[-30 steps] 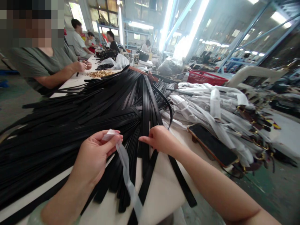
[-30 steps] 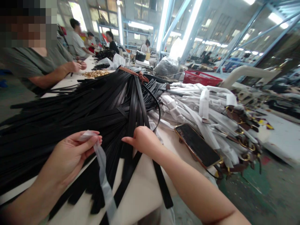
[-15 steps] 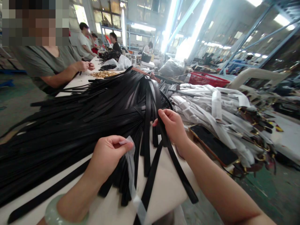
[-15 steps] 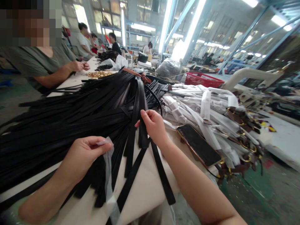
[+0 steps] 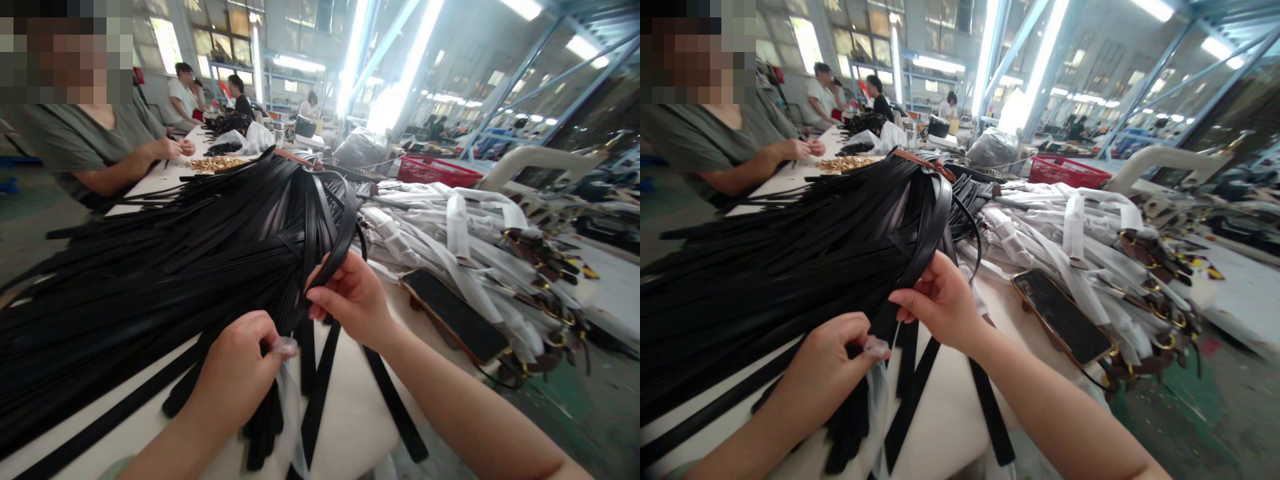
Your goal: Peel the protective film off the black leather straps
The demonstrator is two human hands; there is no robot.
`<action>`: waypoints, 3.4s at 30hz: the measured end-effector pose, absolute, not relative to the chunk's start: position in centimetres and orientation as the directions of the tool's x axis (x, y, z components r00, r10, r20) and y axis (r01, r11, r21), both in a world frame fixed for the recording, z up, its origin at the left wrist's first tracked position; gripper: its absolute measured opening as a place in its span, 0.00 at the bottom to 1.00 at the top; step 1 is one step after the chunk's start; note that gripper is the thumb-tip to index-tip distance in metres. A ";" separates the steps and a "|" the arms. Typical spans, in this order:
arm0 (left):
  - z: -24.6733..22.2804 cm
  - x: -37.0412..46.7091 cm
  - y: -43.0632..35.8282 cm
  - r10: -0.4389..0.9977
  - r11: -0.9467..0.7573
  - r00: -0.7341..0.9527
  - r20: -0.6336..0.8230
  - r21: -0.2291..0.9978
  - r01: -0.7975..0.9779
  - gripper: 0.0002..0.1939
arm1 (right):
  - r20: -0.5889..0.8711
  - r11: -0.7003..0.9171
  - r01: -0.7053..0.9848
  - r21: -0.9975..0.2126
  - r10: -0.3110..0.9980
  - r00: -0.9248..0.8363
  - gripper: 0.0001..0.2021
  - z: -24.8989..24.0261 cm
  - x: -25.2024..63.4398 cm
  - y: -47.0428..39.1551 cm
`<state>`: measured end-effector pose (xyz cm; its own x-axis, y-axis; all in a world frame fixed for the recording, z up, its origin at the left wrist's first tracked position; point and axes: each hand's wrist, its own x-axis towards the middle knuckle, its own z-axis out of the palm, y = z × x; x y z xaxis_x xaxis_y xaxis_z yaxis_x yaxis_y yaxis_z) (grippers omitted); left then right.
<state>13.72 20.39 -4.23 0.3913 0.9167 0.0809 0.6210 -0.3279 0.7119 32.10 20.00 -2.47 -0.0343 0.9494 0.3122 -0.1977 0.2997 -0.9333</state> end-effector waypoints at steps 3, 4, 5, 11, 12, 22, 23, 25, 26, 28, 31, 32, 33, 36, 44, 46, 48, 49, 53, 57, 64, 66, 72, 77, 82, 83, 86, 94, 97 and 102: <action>-4.1 13.9 20.5 0.923 -0.288 0.382 0.036 0.723 0.628 0.17 | 0.327 0.311 -0.152 -0.938 0.940 -0.097 0.18 -3.0 31.7 19.5; -3.9 14.0 20.5 0.924 -0.278 0.382 0.029 0.736 0.617 0.17 | 0.320 0.304 -0.139 -0.942 0.940 -0.115 0.18 -3.2 31.7 19.4; -3.8 14.0 20.5 0.926 -0.264 0.378 0.022 0.752 0.604 0.17 | 0.311 0.297 -0.120 -0.947 0.942 -0.126 0.19 -3.3 31.8 19.3; -2.7 13.7 20.5 0.895 -0.102 0.433 -0.110 0.893 0.438 0.09 | 0.331 0.347 0.095 -0.933 0.932 -0.146 0.16 -3.6 32.3 19.5; -2.6 13.6 20.5 0.881 -0.076 0.456 -0.129 0.911 0.404 0.09 | 0.325 0.341 0.089 -0.936 0.933 -0.153 0.15 -3.6 32.3 19.5; -3.1 13.7 20.4 0.779 0.281 0.536 -0.327 0.945 0.168 0.14 | -0.030 -0.117 -0.165 -0.979 0.890 -0.454 0.19 -4.1 32.7 20.8; -3.2 13.8 20.3 0.769 0.301 0.544 -0.337 0.940 0.157 0.15 | -0.056 -0.159 -0.186 -0.970 0.885 -0.462 0.20 -3.8 33.0 21.0; -3.3 13.9 20.1 0.757 0.317 0.553 -0.349 0.936 0.156 0.16 | -0.067 -0.193 -0.266 -0.944 0.905 -0.419 0.20 -3.3 33.4 21.3; -3.3 14.0 19.9 0.754 0.319 0.554 -0.352 0.934 0.159 0.16 | -0.060 -0.186 -0.308 -0.933 0.925 -0.376 0.19 -3.2 33.4 21.3; -3.2 14.1 19.8 0.751 0.326 0.562 -0.345 0.935 0.139 0.15 | -0.029 -0.135 -0.326 -0.936 0.950 -0.309 0.15 -3.2 33.0 21.1; -2.6 14.0 19.7 0.775 0.315 0.560 -0.293 0.947 0.058 0.13 | 0.052 -0.038 -0.259 -0.965 0.942 -0.332 0.14 -3.3 31.9 19.9; -2.3 13.9 19.6 0.795 0.303 0.545 -0.266 0.953 0.023 0.13 | 0.074 -0.015 -0.249 -0.968 0.935 -0.346 0.14 -3.2 31.6 19.3; -1.8 13.7 19.4 0.817 0.287 0.524 -0.242 0.958 -0.006 0.13 | 0.088 -0.004 -0.247 -0.969 0.929 -0.360 0.14 -3.0 31.3 18.8; -0.4 13.0 17.6 0.850 0.245 0.484 -0.209 0.969 -0.013 0.12 | 0.060 -0.063 -0.263 -0.963 0.900 -0.433 0.13 -1.5 30.9 17.5; 0.9 9.9 9.6 0.877 0.224 0.415 -0.242 0.970 0.092 0.12 | 0.016 -0.090 -0.355 -0.931 0.959 -0.284 0.12 2.3 27.9 14.2; 1.2 8.9 8.3 0.905 0.213 0.378 -0.197 0.977 0.000 0.12 | 0.120 0.006 -0.305 -0.952 0.927 -0.356 0.13 2.3 26.3 11.7; 1.8 7.8 7.1 0.925 0.158 0.350 -0.145 0.987 -0.010 0.11 | 0.208 0.092 -0.254 -0.963 0.854 -0.478 0.15 2.3 25.0 9.5; 2.0 7.3 6.5 0.931 0.132 0.341 -0.127 0.991 0.008 0.12 | 0.230 0.120 -0.234 -0.965 0.819 -0.526 0.15 2.5 24.6 8.7; 2.6 5.7 3.9 0.935 0.115 0.323 -0.149 0.986 0.120 0.14 | 0.230 0.128 -0.261 -0.957 0.881 -0.412 0.15 3.7 23.5 8.3; 2.4 4.4 2.5 0.970 0.082 0.222 -0.099 0.993 0.084 0.14 | 0.314 0.222 -0.309 -0.925 0.905 -0.288 0.15 3.8 21.7 7.7; 2.9 2.0 1.2 0.988 -0.043 0.153 0.009 0.974 0.221 0.12 | 0.262 0.169 -0.261 -0.950 0.888 -0.378 0.14 4.5 19.1 5.5; 3.3 1.6 0.9 0.990 -0.031 0.142 -0.008 0.960 0.277 0.13 | 0.243 0.150 -0.320 -0.935 0.930 -0.274 0.15 5.9 18.7 6.6; 5.0 0.2 0.7 0.993 -0.116 0.041 0.109 0.950 0.291 0.13 | 0.303 0.235 -0.229 -0.945 0.892 -0.334 0.19 5.9 15.7 6.2; 5.0 -1.4 0.0 0.992 -0.116 0.087 0.088 0.910 0.398 0.17 | 0.183 0.032 -0.367 -0.930 0.905 -0.383 0.20 5.1 15.0 6.5; 5.0 -2.4 -0.2 0.993 -0.119 0.057 0.105 0.914 0.387 0.17 | 0.248 0.141 -0.328 -0.934 0.917 -0.312 0.20 4.0 14.0 6.5; 5.0 -2.5 -0.3 0.992 -0.124 0.052 0.113 0.916 0.381 0.17 | 0.247 0.140 -0.285 -0.948 0.891 -0.382 0.21 3.5 13.7 6.1; 5.0 -3.1 -0.5 0.994 -0.101 0.064 0.083 0.920 0.380 0.17 | 0.198 0.032 -0.317 -0.948 0.839 -0.508 0.20 3.1 13.1 5.7; 4.8 -5.3 -1.6 1.000 0.003 -0.004 -0.002 0.894 0.447 0.16 | 0.176 -0.151 -0.515 -0.844 0.828 -0.532 0.12 6.8 11.2 10.1; 5.1 -6.7 -1.9 0.996 0.031 -0.093 0.004 0.927 0.374 0.14 | 0.353 0.094 -0.477 -0.874 0.797 -0.490 0.14 6.4 9.1 8.6; 5.3 -8.7 -2.1 0.983 -0.025 -0.162 0.084 0.943 0.333 0.15 | 0.488 0.325 -0.365 -0.873 0.596 -0.638 0.15 4.7 6.1 6.1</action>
